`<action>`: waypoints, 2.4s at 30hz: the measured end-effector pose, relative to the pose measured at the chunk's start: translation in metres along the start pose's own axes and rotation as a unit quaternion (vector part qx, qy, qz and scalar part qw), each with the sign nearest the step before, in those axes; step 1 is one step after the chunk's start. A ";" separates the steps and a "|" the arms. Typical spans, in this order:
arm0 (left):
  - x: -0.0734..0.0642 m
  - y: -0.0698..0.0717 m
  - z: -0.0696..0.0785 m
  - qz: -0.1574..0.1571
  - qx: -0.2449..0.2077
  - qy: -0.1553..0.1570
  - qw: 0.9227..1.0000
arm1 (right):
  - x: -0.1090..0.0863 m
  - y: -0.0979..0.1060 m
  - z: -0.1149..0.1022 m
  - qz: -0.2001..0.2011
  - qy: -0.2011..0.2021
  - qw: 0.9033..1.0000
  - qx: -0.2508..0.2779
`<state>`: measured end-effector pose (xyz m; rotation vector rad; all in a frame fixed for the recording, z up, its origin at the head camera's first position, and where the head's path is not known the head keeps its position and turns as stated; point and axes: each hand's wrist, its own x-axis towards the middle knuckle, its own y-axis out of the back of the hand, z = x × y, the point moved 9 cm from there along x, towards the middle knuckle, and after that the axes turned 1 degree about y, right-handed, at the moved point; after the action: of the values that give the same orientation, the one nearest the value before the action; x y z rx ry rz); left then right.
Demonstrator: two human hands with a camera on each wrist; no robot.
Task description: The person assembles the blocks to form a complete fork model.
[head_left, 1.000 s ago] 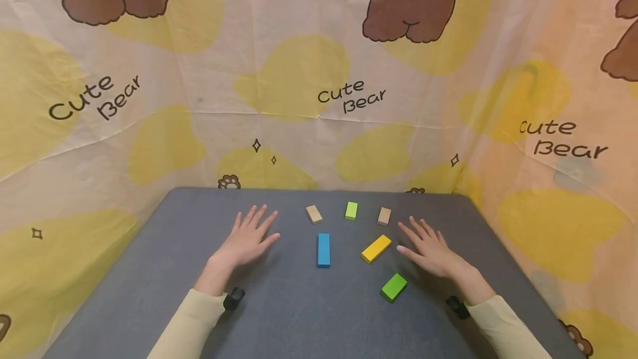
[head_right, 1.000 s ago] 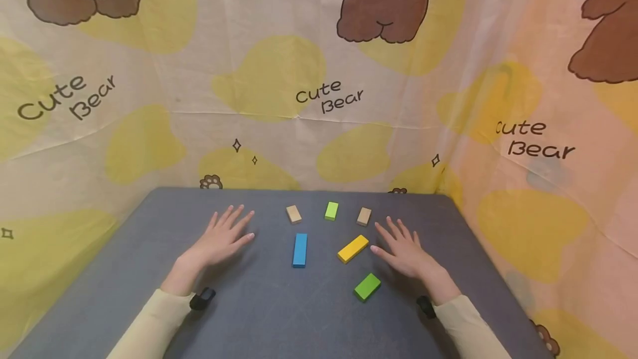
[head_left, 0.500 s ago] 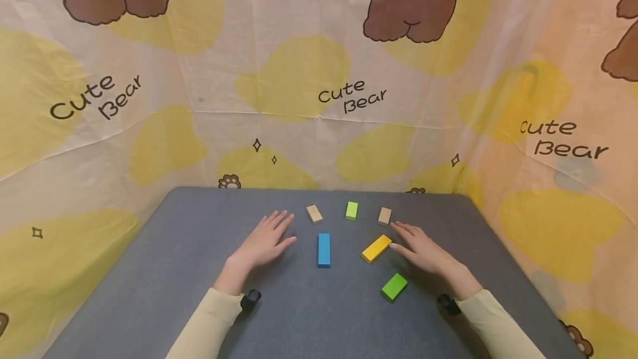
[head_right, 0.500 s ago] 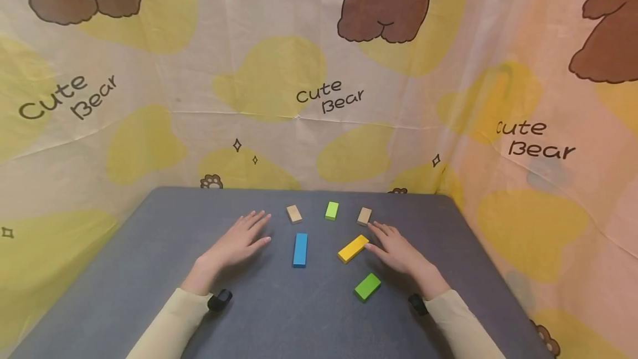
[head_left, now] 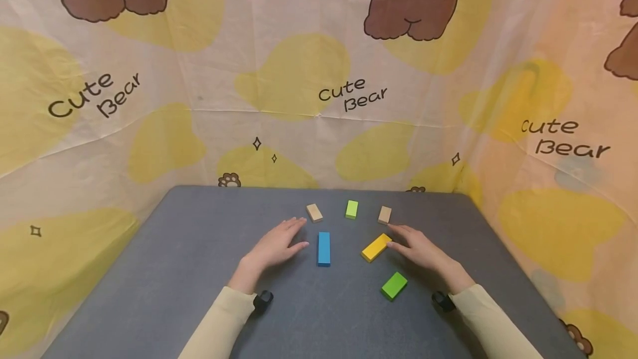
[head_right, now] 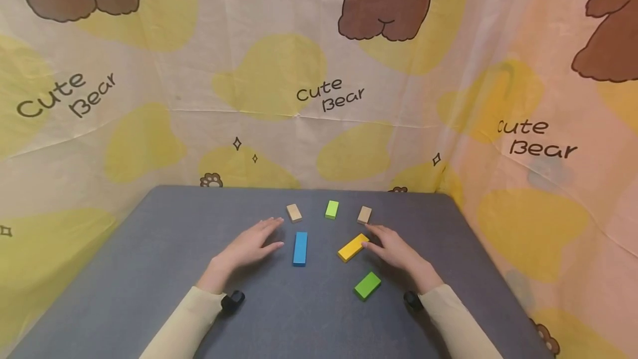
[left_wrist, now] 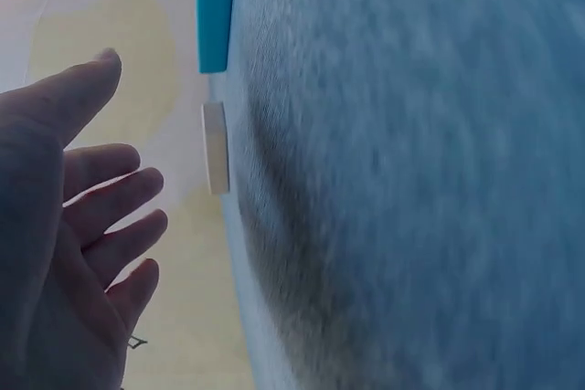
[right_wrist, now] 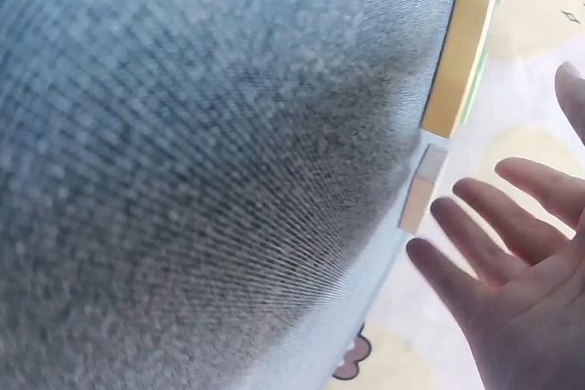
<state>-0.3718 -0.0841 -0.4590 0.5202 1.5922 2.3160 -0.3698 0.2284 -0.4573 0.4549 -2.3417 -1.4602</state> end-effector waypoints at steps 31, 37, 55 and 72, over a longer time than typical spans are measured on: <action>0.022 -0.022 0.029 -0.022 -0.075 -0.060 0.995 | 0.018 -0.010 0.011 0.001 0.016 0.994 0.107; 0.025 -0.026 0.028 -0.031 -0.084 -0.056 0.994 | 0.020 -0.012 0.015 -0.001 0.011 0.993 0.115; 0.027 -0.033 0.022 -0.049 -0.119 -0.029 0.991 | 0.027 -0.012 0.021 -0.016 -0.017 0.992 0.123; 0.024 -0.036 0.019 -0.060 -0.133 -0.029 0.989 | 0.028 -0.016 0.027 -0.025 -0.037 0.990 0.136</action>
<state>-0.3839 -0.0458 -0.4831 0.4119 1.2270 2.3497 -0.4049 0.2305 -0.4799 0.5409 -2.6188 -1.2003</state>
